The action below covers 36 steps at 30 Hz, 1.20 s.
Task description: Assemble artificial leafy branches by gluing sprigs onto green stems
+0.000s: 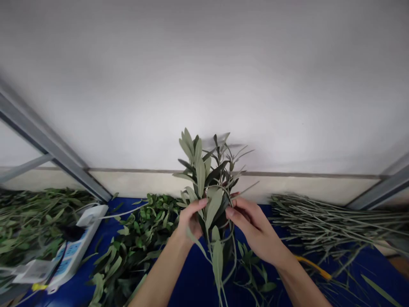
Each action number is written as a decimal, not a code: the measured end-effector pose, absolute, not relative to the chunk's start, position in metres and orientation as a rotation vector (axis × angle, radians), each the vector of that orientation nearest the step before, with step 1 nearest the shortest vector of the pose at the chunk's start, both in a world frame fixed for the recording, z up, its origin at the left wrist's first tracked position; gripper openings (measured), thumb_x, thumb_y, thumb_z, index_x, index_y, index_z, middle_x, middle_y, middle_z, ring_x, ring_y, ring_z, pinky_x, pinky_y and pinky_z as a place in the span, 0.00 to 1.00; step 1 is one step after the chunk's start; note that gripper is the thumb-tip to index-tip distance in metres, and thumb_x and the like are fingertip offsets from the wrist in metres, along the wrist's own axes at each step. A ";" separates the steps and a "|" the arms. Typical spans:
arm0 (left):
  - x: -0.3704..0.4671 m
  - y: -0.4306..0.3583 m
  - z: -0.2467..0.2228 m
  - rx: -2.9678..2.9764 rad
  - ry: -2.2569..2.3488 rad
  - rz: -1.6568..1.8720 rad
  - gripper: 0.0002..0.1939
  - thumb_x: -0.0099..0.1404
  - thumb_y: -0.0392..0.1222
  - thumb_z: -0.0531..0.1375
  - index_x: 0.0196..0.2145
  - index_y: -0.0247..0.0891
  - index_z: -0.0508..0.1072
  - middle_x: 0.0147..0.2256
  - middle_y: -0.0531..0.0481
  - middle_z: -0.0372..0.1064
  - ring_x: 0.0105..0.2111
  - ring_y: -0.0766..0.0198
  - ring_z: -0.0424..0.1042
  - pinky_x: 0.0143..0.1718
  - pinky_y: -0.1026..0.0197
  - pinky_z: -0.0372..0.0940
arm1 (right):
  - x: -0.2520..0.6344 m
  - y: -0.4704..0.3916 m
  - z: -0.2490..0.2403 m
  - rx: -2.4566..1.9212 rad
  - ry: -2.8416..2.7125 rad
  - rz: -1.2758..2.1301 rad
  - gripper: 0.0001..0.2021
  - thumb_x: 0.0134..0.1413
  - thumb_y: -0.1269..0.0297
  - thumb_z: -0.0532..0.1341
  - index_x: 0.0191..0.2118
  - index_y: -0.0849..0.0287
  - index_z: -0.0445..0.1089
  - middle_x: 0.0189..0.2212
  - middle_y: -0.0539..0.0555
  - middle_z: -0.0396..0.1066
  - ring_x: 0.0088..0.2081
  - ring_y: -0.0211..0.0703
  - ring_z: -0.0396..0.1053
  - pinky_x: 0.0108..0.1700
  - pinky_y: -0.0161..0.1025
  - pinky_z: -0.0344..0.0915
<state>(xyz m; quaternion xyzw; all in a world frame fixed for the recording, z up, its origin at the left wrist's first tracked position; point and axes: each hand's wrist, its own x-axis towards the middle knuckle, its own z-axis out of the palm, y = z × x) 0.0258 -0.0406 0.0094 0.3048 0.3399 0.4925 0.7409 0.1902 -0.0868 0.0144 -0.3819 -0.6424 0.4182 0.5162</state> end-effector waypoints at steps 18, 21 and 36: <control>0.038 -0.037 0.008 1.200 0.807 1.326 0.23 0.65 0.52 0.69 0.53 0.40 0.76 0.49 0.43 0.79 0.53 0.50 0.76 0.56 0.56 0.69 | 0.204 -0.091 -0.014 -1.074 -1.263 1.118 0.22 0.65 0.49 0.64 0.26 0.61 0.74 0.14 0.45 0.55 0.18 0.33 0.51 0.23 0.35 0.48; 0.044 -0.039 0.008 1.204 0.877 1.414 0.21 0.65 0.52 0.69 0.51 0.39 0.76 0.48 0.44 0.79 0.54 0.51 0.76 0.58 0.56 0.68 | 0.198 -0.098 -0.019 -1.124 -1.176 0.971 0.21 0.64 0.50 0.64 0.25 0.60 0.75 0.15 0.46 0.54 0.20 0.34 0.50 0.23 0.36 0.47; 0.048 -0.056 0.029 1.183 0.896 1.334 0.16 0.58 0.45 0.73 0.42 0.38 0.79 0.39 0.46 0.81 0.46 0.49 0.79 0.50 0.57 0.70 | 0.216 -0.107 -0.030 -1.012 -1.237 1.063 0.14 0.62 0.55 0.66 0.29 0.56 0.80 0.37 0.56 0.69 0.34 0.42 0.65 0.30 0.37 0.62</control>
